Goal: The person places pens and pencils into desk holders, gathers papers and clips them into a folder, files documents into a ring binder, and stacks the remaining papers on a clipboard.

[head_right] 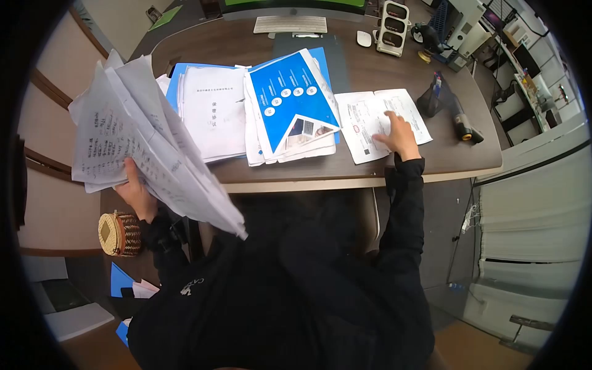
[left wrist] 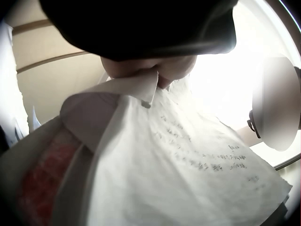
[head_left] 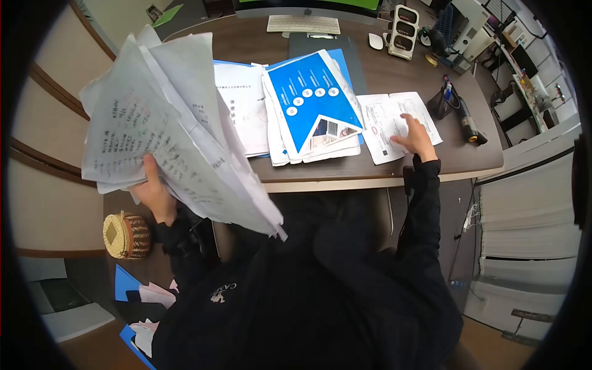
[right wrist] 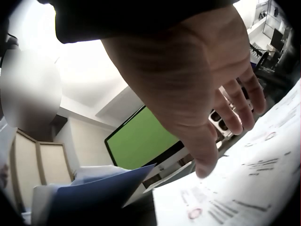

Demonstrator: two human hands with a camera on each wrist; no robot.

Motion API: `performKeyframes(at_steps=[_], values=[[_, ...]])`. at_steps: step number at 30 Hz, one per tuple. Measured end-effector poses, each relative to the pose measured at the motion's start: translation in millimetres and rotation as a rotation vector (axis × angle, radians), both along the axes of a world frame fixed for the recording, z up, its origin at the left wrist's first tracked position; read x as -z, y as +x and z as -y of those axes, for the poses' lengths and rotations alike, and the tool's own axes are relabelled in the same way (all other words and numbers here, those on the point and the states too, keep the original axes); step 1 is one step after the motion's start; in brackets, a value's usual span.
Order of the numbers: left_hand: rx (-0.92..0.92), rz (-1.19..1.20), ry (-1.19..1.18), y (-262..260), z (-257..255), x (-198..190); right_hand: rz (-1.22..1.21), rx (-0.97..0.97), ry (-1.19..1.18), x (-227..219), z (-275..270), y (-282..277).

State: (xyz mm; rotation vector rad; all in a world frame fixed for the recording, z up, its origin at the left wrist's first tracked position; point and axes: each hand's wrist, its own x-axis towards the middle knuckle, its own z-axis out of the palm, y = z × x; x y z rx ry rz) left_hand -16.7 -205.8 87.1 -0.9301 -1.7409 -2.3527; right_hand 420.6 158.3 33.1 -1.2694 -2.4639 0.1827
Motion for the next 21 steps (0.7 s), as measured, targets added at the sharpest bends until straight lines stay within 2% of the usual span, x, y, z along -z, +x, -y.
performKeyframes(at_steps=[2,4,6,7,11,13,14,16,17,19,20,21], values=[[0.006,0.032,-0.010,0,-3,2,0.119,0.073,0.029,14,6,7],[0.014,0.041,-0.025,-2,-7,5,0.103,0.131,0.015,8,8,-2],[0.028,0.046,-0.039,0,-9,7,0.171,0.195,-0.113,2,3,-8],[0.026,0.073,-0.041,3,-10,7,0.077,0.193,-0.205,8,-2,-8],[0.054,0.105,-0.055,1,-10,10,0.026,0.198,-0.346,12,-13,-7],[0.068,0.110,-0.059,3,-9,10,0.010,-0.044,-0.242,22,-40,1],[0.086,0.111,-0.065,3,-7,11,0.015,-0.048,-0.241,24,-49,-1],[0.082,0.121,-0.071,1,-6,15,-0.130,-0.187,-0.040,15,-64,-13],[0.084,0.126,-0.075,0,-7,16,-0.132,-0.190,-0.035,13,-73,-22],[0.088,0.125,-0.079,4,-9,16,0.106,-0.165,-0.080,10,-87,-45],[0.094,0.125,-0.089,6,-10,15,0.100,-0.167,-0.074,8,-93,-54],[0.090,0.118,-0.083,7,-10,14,0.247,-0.109,-0.136,5,-99,-64]])
